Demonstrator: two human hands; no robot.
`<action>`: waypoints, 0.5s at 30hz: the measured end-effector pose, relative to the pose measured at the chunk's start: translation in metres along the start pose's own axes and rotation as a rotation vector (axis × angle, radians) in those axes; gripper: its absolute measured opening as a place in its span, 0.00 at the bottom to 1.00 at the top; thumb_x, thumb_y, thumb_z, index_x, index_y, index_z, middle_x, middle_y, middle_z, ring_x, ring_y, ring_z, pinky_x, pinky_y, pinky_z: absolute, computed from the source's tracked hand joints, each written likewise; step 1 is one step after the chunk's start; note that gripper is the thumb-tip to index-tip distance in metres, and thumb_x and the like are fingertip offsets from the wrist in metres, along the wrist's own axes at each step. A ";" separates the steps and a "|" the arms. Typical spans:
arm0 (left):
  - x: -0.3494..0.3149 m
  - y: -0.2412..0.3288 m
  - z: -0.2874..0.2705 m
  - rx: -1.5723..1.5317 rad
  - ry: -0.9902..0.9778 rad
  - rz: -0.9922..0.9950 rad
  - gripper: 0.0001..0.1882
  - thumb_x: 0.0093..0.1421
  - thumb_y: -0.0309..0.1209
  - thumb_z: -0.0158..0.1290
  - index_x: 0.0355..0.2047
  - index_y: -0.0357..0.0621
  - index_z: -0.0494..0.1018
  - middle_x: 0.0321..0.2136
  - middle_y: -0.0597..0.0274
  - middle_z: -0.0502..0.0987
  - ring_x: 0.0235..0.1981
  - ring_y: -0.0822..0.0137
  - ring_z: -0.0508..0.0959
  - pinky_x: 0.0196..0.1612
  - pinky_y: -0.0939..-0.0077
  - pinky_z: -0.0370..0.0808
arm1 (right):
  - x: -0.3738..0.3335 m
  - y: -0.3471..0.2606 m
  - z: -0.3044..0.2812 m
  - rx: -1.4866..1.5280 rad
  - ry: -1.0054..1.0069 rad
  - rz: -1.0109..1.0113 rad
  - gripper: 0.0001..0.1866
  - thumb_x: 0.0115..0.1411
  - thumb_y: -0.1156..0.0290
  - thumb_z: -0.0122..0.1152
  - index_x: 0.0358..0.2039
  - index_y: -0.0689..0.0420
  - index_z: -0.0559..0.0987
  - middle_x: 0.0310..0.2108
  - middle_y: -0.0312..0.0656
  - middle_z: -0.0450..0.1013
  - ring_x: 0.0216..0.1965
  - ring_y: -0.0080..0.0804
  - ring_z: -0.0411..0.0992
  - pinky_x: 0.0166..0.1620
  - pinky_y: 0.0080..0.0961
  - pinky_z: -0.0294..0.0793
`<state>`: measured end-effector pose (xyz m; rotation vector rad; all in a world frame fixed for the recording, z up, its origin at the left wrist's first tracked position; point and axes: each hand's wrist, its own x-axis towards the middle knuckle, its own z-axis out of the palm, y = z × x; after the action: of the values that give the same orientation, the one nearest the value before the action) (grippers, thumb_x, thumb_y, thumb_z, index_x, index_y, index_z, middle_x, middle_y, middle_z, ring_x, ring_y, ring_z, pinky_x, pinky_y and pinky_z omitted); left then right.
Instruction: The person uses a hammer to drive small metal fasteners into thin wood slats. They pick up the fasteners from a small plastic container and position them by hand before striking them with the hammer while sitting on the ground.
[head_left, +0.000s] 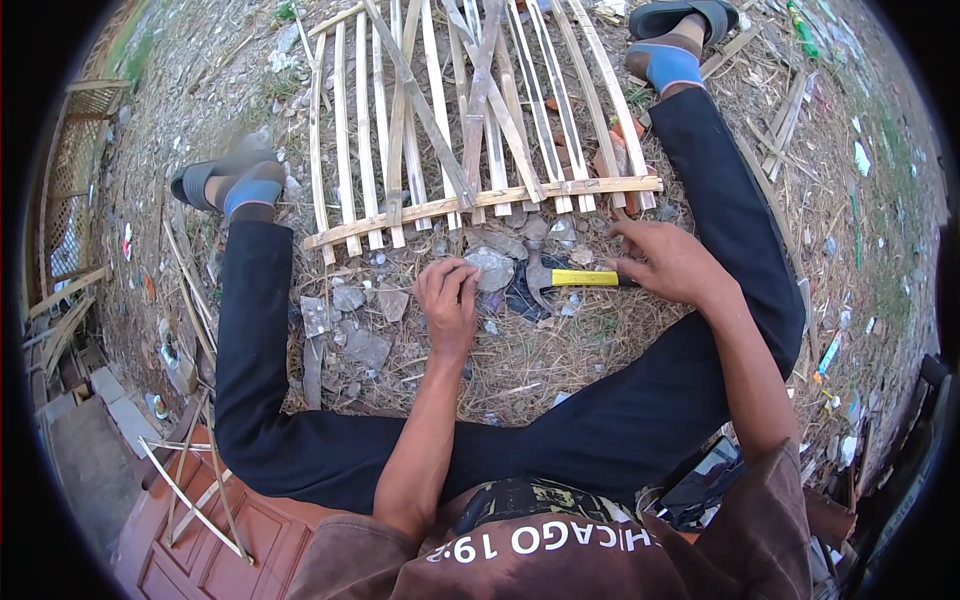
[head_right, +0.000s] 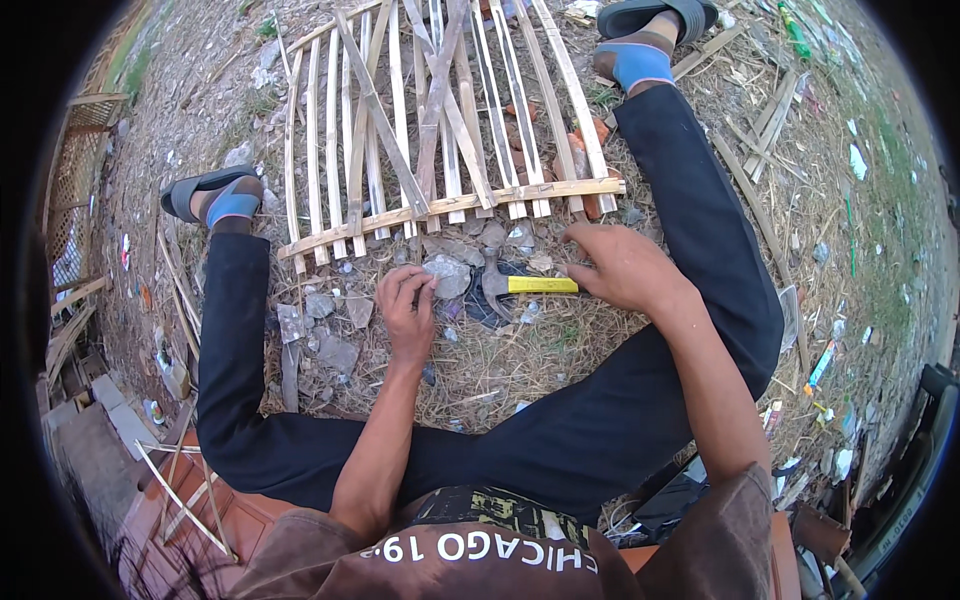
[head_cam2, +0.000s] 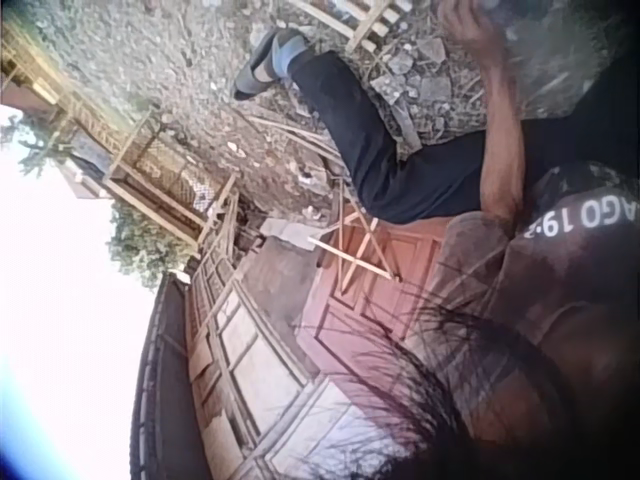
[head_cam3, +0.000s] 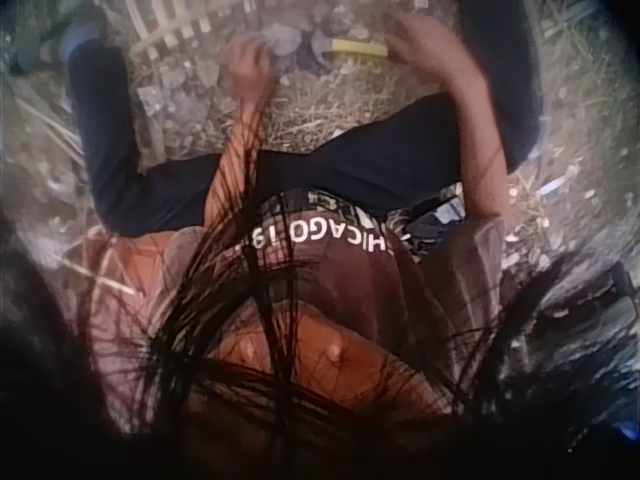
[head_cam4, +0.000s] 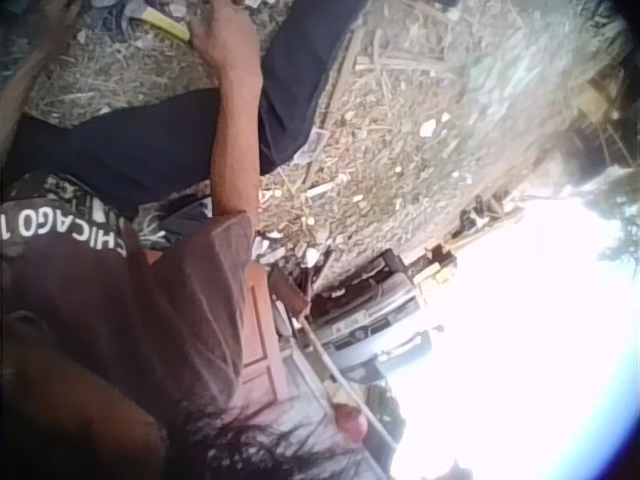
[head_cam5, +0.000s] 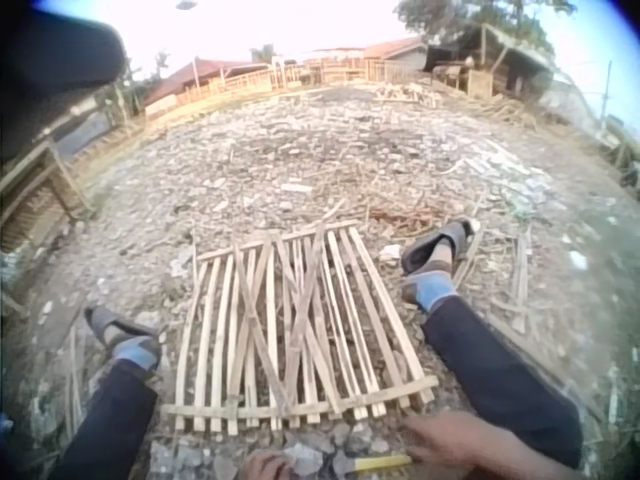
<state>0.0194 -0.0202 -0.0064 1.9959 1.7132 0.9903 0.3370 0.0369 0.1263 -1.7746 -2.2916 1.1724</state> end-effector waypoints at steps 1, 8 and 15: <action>-0.001 -0.001 -0.002 -0.004 -0.027 0.003 0.09 0.57 0.26 0.64 0.37 0.41 0.78 0.45 0.58 0.77 0.50 0.56 0.73 0.55 0.60 0.66 | 0.001 -0.004 0.000 0.036 0.022 -0.021 0.19 0.61 0.63 0.64 0.49 0.60 0.76 0.36 0.50 0.78 0.41 0.51 0.77 0.46 0.46 0.75; -0.006 0.009 0.000 0.040 0.019 0.006 0.18 0.57 0.32 0.66 0.48 0.45 0.77 0.44 0.59 0.78 0.49 0.55 0.75 0.55 0.59 0.66 | 0.007 -0.021 0.017 0.093 0.005 -0.103 0.17 0.62 0.65 0.62 0.49 0.59 0.77 0.34 0.48 0.78 0.40 0.50 0.77 0.44 0.45 0.75; 0.014 -0.006 0.000 -0.140 -0.045 -0.100 0.12 0.52 0.30 0.69 0.38 0.47 0.83 0.37 0.64 0.79 0.42 0.60 0.77 0.48 0.64 0.69 | 0.009 -0.021 0.027 0.101 -0.020 -0.129 0.16 0.64 0.66 0.62 0.49 0.59 0.77 0.31 0.48 0.78 0.36 0.47 0.78 0.41 0.42 0.75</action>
<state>0.0153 -0.0054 -0.0058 1.8132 1.6544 0.9957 0.3043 0.0283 0.1152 -1.5633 -2.2743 1.2637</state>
